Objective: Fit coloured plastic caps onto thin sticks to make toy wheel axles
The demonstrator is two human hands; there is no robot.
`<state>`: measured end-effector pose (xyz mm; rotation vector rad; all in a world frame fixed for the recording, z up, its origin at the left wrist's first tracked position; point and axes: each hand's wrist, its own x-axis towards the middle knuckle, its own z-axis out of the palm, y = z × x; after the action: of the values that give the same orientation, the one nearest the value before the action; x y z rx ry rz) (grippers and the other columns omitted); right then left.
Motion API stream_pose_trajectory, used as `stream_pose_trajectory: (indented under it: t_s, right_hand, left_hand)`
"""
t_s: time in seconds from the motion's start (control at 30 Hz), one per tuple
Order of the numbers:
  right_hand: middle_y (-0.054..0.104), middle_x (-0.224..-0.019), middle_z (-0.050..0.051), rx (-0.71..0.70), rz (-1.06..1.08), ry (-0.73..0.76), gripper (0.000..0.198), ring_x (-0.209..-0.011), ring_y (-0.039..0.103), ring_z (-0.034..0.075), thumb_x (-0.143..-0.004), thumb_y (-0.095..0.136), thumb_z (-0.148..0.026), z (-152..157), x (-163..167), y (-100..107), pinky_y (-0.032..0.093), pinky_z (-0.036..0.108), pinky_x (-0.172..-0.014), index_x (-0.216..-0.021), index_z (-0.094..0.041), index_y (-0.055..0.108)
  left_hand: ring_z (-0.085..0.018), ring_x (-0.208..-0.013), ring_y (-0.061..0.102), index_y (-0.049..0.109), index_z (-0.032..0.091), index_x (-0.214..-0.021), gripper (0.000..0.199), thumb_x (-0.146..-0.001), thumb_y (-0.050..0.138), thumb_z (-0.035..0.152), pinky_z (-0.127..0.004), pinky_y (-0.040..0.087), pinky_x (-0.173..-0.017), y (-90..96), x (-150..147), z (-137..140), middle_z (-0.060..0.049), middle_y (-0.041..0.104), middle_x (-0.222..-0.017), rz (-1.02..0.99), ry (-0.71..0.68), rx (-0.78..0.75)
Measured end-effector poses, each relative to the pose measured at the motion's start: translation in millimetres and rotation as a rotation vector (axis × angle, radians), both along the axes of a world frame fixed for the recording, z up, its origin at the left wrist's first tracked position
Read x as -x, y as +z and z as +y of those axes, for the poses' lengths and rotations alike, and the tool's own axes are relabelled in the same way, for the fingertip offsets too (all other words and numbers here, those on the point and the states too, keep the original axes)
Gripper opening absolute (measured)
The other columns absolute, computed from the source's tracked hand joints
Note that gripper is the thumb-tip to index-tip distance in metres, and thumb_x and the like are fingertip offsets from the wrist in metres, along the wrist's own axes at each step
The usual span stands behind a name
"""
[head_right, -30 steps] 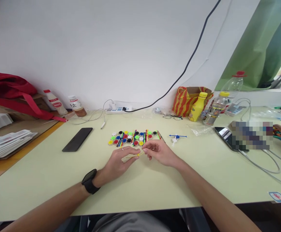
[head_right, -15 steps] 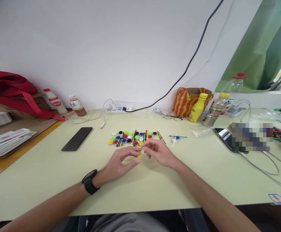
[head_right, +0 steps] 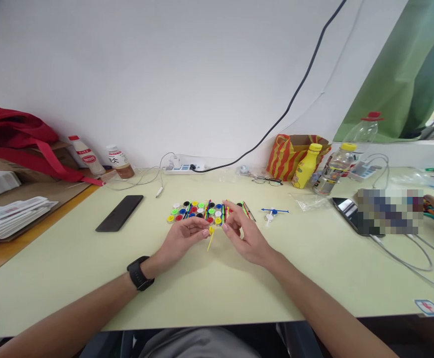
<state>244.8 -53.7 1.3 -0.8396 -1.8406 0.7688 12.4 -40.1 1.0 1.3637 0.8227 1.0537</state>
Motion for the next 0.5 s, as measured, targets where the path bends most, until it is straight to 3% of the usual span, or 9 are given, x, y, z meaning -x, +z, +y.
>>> stream_pose_trajectory:
  t_s: [0.07,0.1,0.13,0.2,0.23,0.3,0.37,0.5]
  right_hand:
    - [0.055,-0.091,0.001,0.028,0.05,0.018,0.064,-0.074,0.052,0.016,-0.105,0.051,-0.037,-1.4,3.5,-3.7,0.047,0.031,-0.068,-0.16,-0.031,0.019]
    - [0.055,-0.093,0.001,0.042,0.073,0.016,0.064,-0.074,0.052,0.016,-0.105,0.052,-0.039,-1.6,4.6,-5.1,0.046,0.031,-0.068,-0.159,-0.031,0.02]
    - [0.056,-0.092,0.001,0.066,0.085,0.015,0.055,-0.073,0.051,0.016,-0.105,0.052,-0.041,-1.4,4.8,-5.9,0.045,0.031,-0.066,-0.154,-0.029,0.03]
    - [0.054,-0.079,0.0,0.171,0.068,0.073,0.03,-0.065,0.047,0.014,-0.106,0.048,-0.046,0.0,3.0,-5.6,0.041,0.03,-0.061,-0.117,-0.023,0.063]
    - [0.049,-0.067,-0.001,0.243,0.049,0.13,0.04,-0.058,0.042,0.013,-0.106,0.044,-0.048,1.1,1.3,-4.6,0.037,0.03,-0.058,-0.087,-0.02,0.065]
    - [0.035,-0.051,-0.003,0.352,0.032,0.236,0.065,-0.05,0.032,0.011,-0.108,0.038,-0.051,3.5,-2.5,-1.6,0.031,0.03,-0.054,-0.051,-0.02,0.044]
    - [0.033,-0.049,-0.003,0.373,0.073,0.236,0.067,-0.049,0.03,0.011,-0.107,0.041,-0.053,5.2,-4.5,1.6,0.027,0.031,-0.053,-0.048,-0.02,0.038]
    - [0.047,-0.065,-0.004,0.354,0.171,0.158,0.037,-0.058,0.04,0.011,-0.096,0.066,-0.049,4.7,-0.9,5.8,0.032,0.027,-0.055,-0.076,-0.02,0.054]
  left_hand:
    - [-0.02,-0.095,0.071,0.076,0.016,-0.099,0.03,-0.079,0.088,0.035,-0.034,0.059,-0.092,0.6,0.2,-0.5,-0.009,0.076,-0.105,0.005,0.004,0.004]
    - [-0.019,-0.094,0.071,0.076,0.016,-0.098,0.029,-0.079,0.088,0.034,-0.034,0.059,-0.092,0.8,0.0,-0.9,-0.009,0.076,-0.105,0.001,0.001,0.01]
    - [-0.019,-0.093,0.071,0.076,0.016,-0.097,0.029,-0.078,0.088,0.034,-0.033,0.059,-0.091,1.0,-0.2,-1.4,-0.008,0.076,-0.104,-0.004,-0.004,0.016]
    - [-0.018,-0.092,0.071,0.075,0.016,-0.095,0.028,-0.077,0.089,0.033,-0.032,0.059,-0.089,1.3,-0.9,-2.3,-0.007,0.076,-0.102,-0.014,-0.01,0.023]
    - [-0.018,-0.091,0.071,0.075,0.016,-0.094,0.028,-0.077,0.089,0.033,-0.031,0.059,-0.088,1.5,-1.2,-2.6,-0.007,0.075,-0.101,-0.017,-0.007,0.022]
    - [-0.017,-0.09,0.07,0.075,0.016,-0.094,0.027,-0.077,0.089,0.033,-0.031,0.06,-0.087,2.1,-1.7,-3.0,-0.007,0.075,-0.101,-0.019,0.002,0.016]
    - [-0.017,-0.091,0.07,0.075,0.016,-0.095,0.027,-0.078,0.088,0.033,-0.031,0.06,-0.087,2.8,-1.9,-3.0,-0.007,0.075,-0.102,-0.02,0.007,0.011]
    - [-0.017,-0.09,0.07,0.075,0.016,-0.095,0.028,-0.077,0.088,0.033,-0.031,0.06,-0.087,4.0,-2.3,-3.2,-0.006,0.074,-0.101,-0.027,-0.011,0.012]
